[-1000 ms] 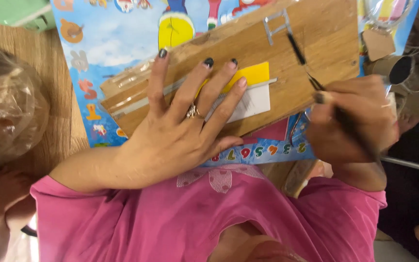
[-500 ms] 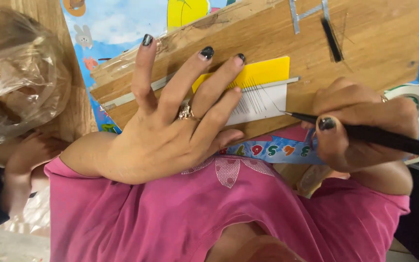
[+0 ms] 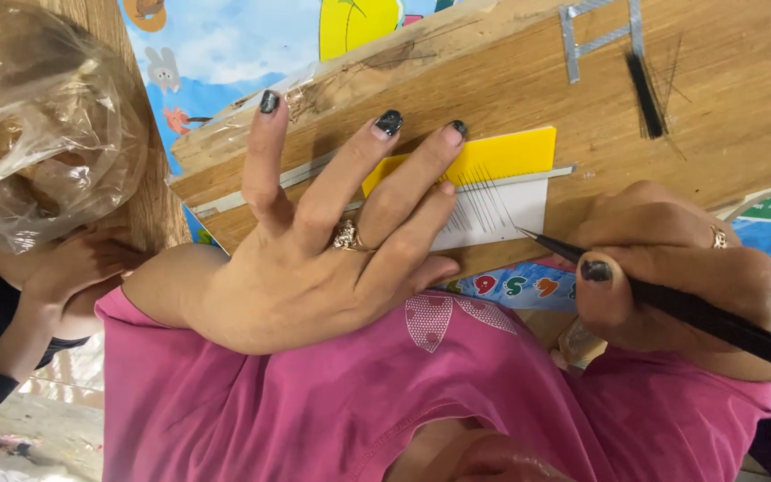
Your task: The person uses tweezers to pick up individual dark fibers and arrange them in a row on a white adhesive strip. They repeatedly place the fibers and use the tweezers to press down and align them on the strip.
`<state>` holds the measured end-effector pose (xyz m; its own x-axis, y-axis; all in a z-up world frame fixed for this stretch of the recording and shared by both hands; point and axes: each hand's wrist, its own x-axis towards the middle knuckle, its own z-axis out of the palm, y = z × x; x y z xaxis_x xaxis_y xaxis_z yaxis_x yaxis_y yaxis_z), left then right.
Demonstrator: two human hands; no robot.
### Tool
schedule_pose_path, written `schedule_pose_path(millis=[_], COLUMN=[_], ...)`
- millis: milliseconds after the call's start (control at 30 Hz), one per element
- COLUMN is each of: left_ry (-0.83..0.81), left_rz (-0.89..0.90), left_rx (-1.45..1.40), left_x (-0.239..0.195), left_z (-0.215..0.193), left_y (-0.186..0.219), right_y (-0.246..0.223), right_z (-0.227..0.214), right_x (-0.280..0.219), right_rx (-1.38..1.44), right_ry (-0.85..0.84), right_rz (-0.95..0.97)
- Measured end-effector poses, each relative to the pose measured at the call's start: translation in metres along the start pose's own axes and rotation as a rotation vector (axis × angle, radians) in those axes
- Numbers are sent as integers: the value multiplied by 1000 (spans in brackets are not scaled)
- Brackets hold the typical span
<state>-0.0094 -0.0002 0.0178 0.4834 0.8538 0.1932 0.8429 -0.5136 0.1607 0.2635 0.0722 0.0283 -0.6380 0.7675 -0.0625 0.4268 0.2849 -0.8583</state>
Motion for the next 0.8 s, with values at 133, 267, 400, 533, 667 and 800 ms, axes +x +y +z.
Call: schedule_pose_path(millis=[133,267,400,533,667,800], left_ry=[2,-18,-11,-9,-14,-14], left_rz=[8,12,4,3,15,20], left_rx=[30,18,12,17,13,27], left_x=[-1,-1,-1,-1,0,0], left_z=[1,1,0,0,0,0], left_y=[0,0,-1,0,-1,-1], right_y=[-3,-1,3,6,5,16], right_z=[0,2,1,-3,-2,-3], right_x=[1,1,-1,-4,-2,-5], right_rx=[26,6,5,10,4,18], right_ry=[-14,0,-15,-54,-39,-52], right_rz=[43,38,17,13,20,-67])
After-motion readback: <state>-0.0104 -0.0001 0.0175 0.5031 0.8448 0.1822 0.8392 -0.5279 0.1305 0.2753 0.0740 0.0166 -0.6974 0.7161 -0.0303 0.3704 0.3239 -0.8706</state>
